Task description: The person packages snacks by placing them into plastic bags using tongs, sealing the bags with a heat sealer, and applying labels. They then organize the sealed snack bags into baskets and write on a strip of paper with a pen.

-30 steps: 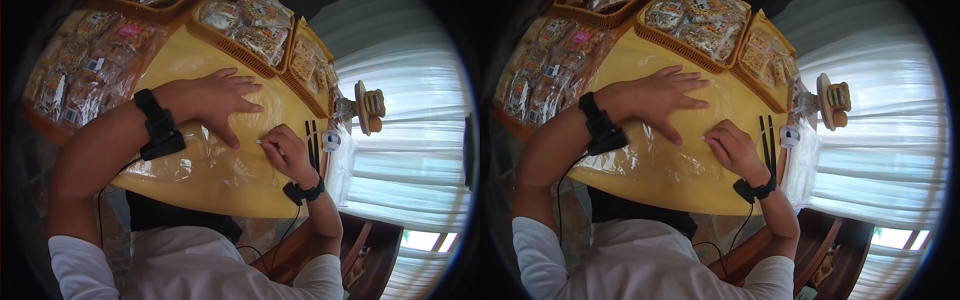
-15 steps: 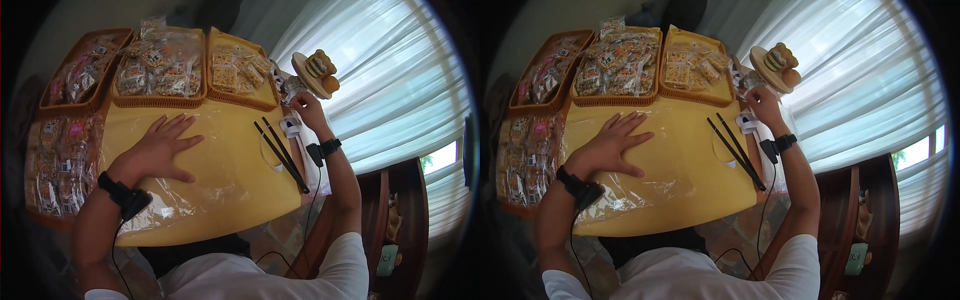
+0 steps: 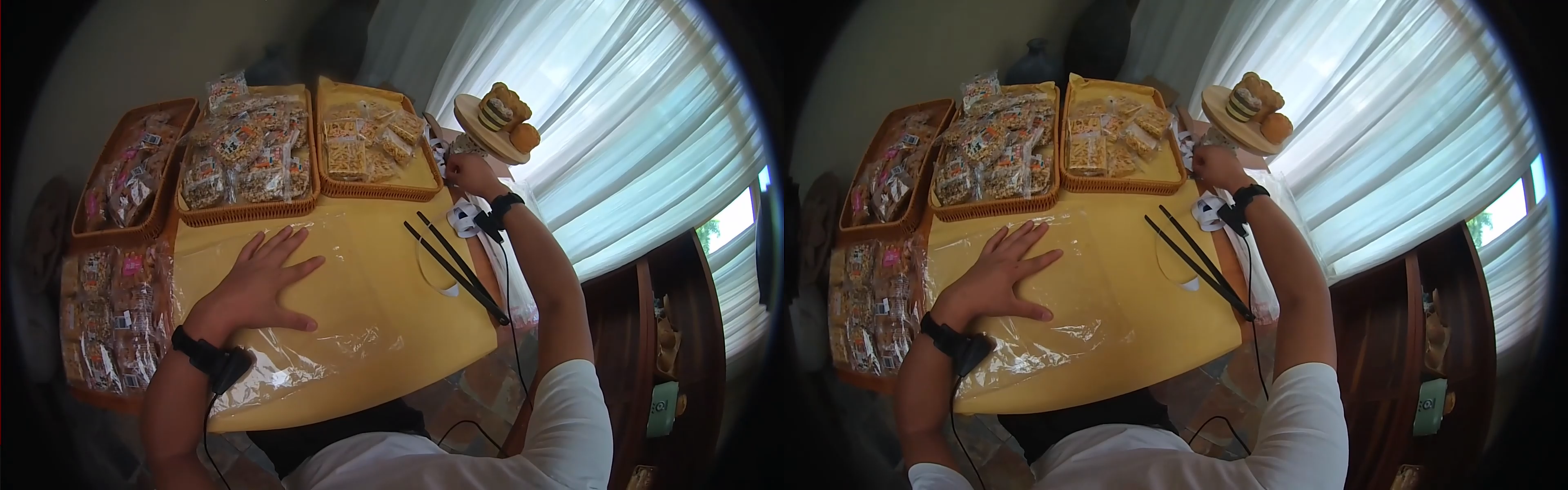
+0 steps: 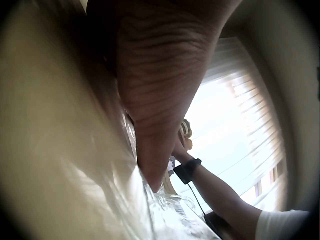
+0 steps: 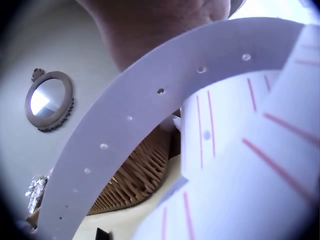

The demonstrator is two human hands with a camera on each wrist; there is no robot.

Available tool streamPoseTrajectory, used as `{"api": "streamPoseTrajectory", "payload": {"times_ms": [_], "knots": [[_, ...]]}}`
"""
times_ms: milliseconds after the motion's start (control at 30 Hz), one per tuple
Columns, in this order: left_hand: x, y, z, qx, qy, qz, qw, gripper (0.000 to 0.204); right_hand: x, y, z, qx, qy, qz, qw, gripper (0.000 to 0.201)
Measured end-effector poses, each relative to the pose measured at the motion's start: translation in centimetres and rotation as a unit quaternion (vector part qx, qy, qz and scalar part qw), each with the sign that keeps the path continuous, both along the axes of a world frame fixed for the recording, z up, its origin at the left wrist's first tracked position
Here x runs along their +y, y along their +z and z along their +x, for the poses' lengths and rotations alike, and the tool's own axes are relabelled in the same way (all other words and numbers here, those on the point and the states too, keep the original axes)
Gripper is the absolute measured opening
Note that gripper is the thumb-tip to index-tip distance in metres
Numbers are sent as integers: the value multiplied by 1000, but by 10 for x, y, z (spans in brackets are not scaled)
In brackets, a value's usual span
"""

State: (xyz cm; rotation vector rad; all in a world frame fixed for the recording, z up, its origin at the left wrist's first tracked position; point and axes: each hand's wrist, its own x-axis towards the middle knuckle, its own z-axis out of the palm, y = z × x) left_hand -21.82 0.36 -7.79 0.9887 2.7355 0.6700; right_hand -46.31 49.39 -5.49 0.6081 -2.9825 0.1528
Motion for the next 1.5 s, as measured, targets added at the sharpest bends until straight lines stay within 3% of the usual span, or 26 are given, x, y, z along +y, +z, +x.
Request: {"api": "streamPoseTrajectory", "payload": {"times_ms": [433,500,633,700,800,833,867,1067,1133,1233,1300,1367,1467,1500], "knots": [[0,-2,-1,6,-3,0,1000,106,-5,-5,-5,-20,-35,-34,999,20],[0,-4,-2,9,-4,1,1000,106,-3,-6,-2,3,-30,-99,995,22],[-1,-3,-2,13,-6,-4,1000,106,2,-8,-5,14,-15,-128,992,23],[-1,-3,-1,13,-10,-4,1000,106,6,-6,-9,-5,-24,-32,999,22],[-1,-3,-1,17,-10,-6,1000,105,4,3,-4,-18,-33,-29,999,22],[-1,-4,0,12,-12,-14,1000,105,9,5,-4,-8,13,14,1000,21],[-1,-4,1,18,-13,-10,1000,105,-2,19,10,-35,-27,-15,999,23],[8,0,12,38,-47,-5,998,102,-42,67,83,27,-13,-107,994,28],[16,6,18,48,-70,-5,996,102,-63,69,115,35,0,-197,980,27],[29,15,28,57,-102,-2,993,104,-110,72,183,9,56,-225,973,21],[37,19,33,56,-116,-18,991,105,-138,52,216,-40,85,-265,960,23],[41,18,34,66,-126,-30,989,105,-165,20,237,20,137,-235,962,33],[47,28,43,112,-123,-68,984,105,-190,-30,241,44,106,-225,968,41],[47,27,45,151,-117,-85,978,106,-193,-40,243,64,81,-176,979,39]]}}
